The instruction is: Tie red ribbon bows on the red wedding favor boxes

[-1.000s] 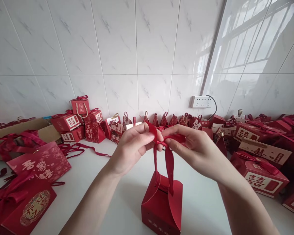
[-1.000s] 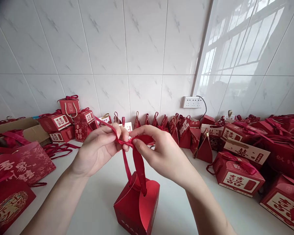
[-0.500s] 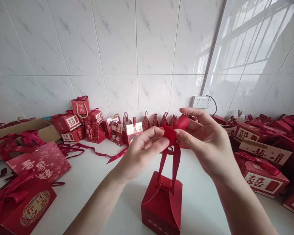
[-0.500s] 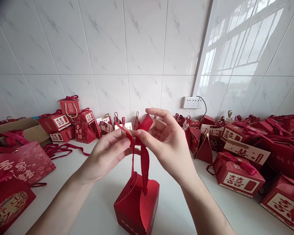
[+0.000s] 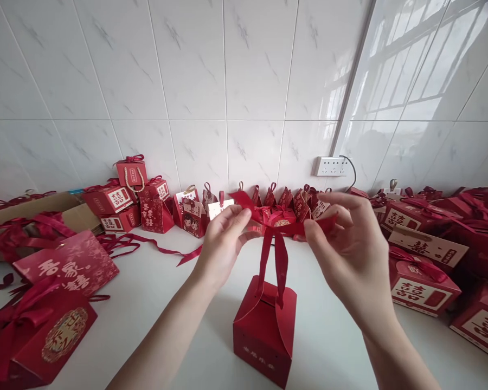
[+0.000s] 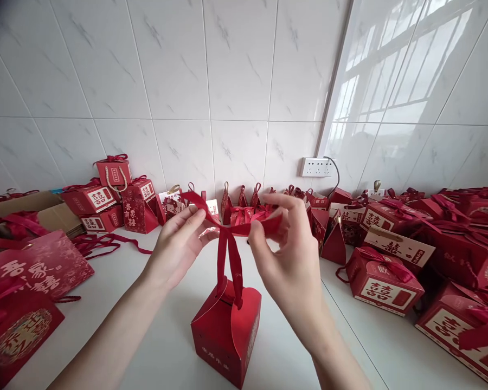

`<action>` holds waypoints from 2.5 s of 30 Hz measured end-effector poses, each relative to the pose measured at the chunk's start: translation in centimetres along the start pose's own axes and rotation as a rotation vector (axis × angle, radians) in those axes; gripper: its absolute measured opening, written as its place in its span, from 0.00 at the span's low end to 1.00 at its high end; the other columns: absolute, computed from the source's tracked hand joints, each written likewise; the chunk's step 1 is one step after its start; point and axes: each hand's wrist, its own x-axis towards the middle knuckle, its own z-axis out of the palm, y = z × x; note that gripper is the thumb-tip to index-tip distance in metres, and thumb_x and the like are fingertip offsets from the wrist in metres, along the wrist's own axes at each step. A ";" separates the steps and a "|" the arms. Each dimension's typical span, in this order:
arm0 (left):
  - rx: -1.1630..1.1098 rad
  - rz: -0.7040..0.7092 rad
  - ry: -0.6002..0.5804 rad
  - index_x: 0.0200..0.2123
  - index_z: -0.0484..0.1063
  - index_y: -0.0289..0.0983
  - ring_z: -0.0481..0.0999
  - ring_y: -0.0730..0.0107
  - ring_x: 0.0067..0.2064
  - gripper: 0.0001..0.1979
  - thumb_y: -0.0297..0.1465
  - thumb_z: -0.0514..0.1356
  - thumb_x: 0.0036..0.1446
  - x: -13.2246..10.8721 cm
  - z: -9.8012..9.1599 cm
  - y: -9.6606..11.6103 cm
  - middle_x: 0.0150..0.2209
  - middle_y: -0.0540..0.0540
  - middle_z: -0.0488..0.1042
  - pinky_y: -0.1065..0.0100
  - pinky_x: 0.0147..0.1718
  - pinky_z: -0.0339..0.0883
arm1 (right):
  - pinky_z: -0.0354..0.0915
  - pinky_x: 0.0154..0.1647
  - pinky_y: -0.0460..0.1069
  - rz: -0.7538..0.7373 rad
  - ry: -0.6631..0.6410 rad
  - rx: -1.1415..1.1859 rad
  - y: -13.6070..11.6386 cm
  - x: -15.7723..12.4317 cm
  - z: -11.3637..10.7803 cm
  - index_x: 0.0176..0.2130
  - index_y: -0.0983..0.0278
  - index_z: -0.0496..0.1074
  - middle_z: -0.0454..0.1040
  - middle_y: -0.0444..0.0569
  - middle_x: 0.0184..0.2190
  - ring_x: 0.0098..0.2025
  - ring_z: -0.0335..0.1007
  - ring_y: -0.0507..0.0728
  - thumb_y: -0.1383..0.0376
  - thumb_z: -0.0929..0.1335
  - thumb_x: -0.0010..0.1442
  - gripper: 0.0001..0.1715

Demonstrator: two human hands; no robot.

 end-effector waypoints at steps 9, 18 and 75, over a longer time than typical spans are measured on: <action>-0.115 -0.070 0.338 0.27 0.69 0.35 0.71 0.77 0.27 0.14 0.31 0.71 0.39 -2.1 -4.1 -2.6 0.23 0.53 0.70 0.72 0.33 0.71 | 0.63 0.22 0.45 0.304 0.204 -0.072 1.7 -5.3 -4.7 0.38 0.59 0.69 0.67 0.40 0.25 0.23 0.68 0.51 0.62 0.71 0.52 0.12; 0.118 -0.123 0.430 0.27 0.69 0.34 0.72 0.76 0.28 0.16 0.35 0.71 0.38 -3.7 -9.1 -4.2 0.23 0.53 0.69 0.70 0.35 0.71 | 0.56 0.23 0.46 0.448 0.281 -0.238 1.2 -9.6 -8.5 0.39 0.60 0.70 0.70 0.45 0.30 0.26 0.62 0.51 0.54 0.73 0.49 0.20; 0.478 -0.564 -0.495 0.22 0.70 0.37 0.72 0.69 0.25 0.14 0.41 0.64 0.47 -5.6 -8.4 -3.6 0.24 0.47 0.75 0.69 0.27 0.63 | 0.57 0.31 0.46 0.850 -0.745 0.221 6.2 -8.5 -1.9 0.25 0.64 0.62 0.64 0.42 0.24 0.27 0.59 0.50 0.49 0.68 0.55 0.23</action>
